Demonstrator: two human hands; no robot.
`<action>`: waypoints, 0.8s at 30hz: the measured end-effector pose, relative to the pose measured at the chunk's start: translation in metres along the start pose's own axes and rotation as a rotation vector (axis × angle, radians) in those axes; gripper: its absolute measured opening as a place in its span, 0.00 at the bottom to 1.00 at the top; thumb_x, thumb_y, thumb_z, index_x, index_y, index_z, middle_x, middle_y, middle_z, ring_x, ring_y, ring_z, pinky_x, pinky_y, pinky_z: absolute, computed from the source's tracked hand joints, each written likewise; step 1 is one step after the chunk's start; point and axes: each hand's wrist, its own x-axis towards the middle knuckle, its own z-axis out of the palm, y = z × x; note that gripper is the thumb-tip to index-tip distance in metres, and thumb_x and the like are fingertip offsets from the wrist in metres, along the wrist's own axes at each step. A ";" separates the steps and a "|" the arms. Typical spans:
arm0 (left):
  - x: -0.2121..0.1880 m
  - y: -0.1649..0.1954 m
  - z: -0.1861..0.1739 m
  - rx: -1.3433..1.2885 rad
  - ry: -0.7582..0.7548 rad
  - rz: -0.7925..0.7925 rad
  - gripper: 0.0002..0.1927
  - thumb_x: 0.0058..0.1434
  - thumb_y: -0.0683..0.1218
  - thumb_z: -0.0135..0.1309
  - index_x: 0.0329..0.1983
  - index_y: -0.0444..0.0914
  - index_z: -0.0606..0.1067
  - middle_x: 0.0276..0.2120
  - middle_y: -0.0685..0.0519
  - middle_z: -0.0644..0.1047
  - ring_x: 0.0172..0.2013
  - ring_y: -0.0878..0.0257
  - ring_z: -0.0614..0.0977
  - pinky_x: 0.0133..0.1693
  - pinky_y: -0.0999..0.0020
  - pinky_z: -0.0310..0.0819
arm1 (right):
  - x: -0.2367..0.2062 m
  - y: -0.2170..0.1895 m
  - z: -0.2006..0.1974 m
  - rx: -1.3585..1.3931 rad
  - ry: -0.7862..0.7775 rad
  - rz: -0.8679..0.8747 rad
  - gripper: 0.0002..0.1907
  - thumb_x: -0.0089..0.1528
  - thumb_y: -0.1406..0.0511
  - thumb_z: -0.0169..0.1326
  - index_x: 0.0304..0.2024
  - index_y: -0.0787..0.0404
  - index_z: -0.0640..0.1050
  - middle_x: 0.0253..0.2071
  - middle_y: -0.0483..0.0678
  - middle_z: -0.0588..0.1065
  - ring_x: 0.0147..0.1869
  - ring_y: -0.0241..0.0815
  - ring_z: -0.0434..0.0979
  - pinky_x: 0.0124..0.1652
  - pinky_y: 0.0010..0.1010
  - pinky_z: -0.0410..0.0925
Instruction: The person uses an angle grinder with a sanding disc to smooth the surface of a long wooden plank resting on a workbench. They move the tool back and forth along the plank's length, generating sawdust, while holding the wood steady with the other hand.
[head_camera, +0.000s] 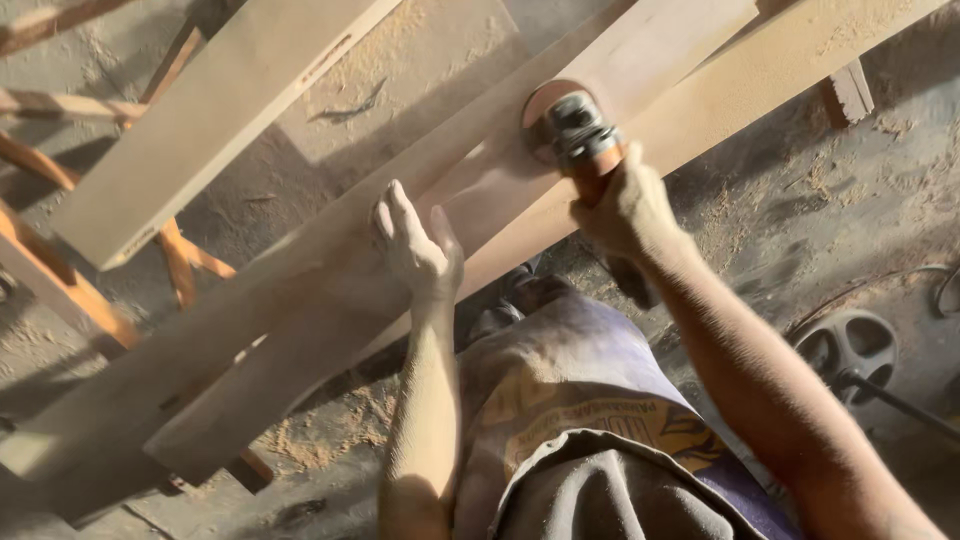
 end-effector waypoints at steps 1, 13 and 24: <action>-0.014 -0.006 -0.004 0.059 0.022 -0.031 0.30 0.72 0.50 0.49 0.73 0.32 0.63 0.67 0.38 0.68 0.67 0.39 0.68 0.69 0.42 0.59 | -0.012 -0.009 0.012 -0.015 0.020 -0.071 0.35 0.54 0.64 0.64 0.55 0.73 0.60 0.38 0.71 0.77 0.39 0.67 0.82 0.39 0.49 0.78; -0.114 -0.087 -0.064 0.148 -0.094 -0.228 0.33 0.78 0.52 0.34 0.79 0.28 0.51 0.78 0.35 0.49 0.78 0.38 0.47 0.76 0.41 0.38 | -0.107 -0.088 0.104 -0.184 -0.232 -0.323 0.25 0.60 0.61 0.55 0.51 0.69 0.61 0.31 0.64 0.79 0.34 0.63 0.82 0.34 0.51 0.76; -0.124 -0.098 -0.056 0.258 0.012 -0.121 0.44 0.65 0.74 0.47 0.77 0.47 0.60 0.76 0.39 0.53 0.75 0.36 0.53 0.70 0.28 0.47 | -0.047 -0.029 0.014 -0.232 -0.074 -0.107 0.34 0.56 0.64 0.62 0.57 0.70 0.60 0.41 0.65 0.78 0.38 0.61 0.83 0.39 0.46 0.79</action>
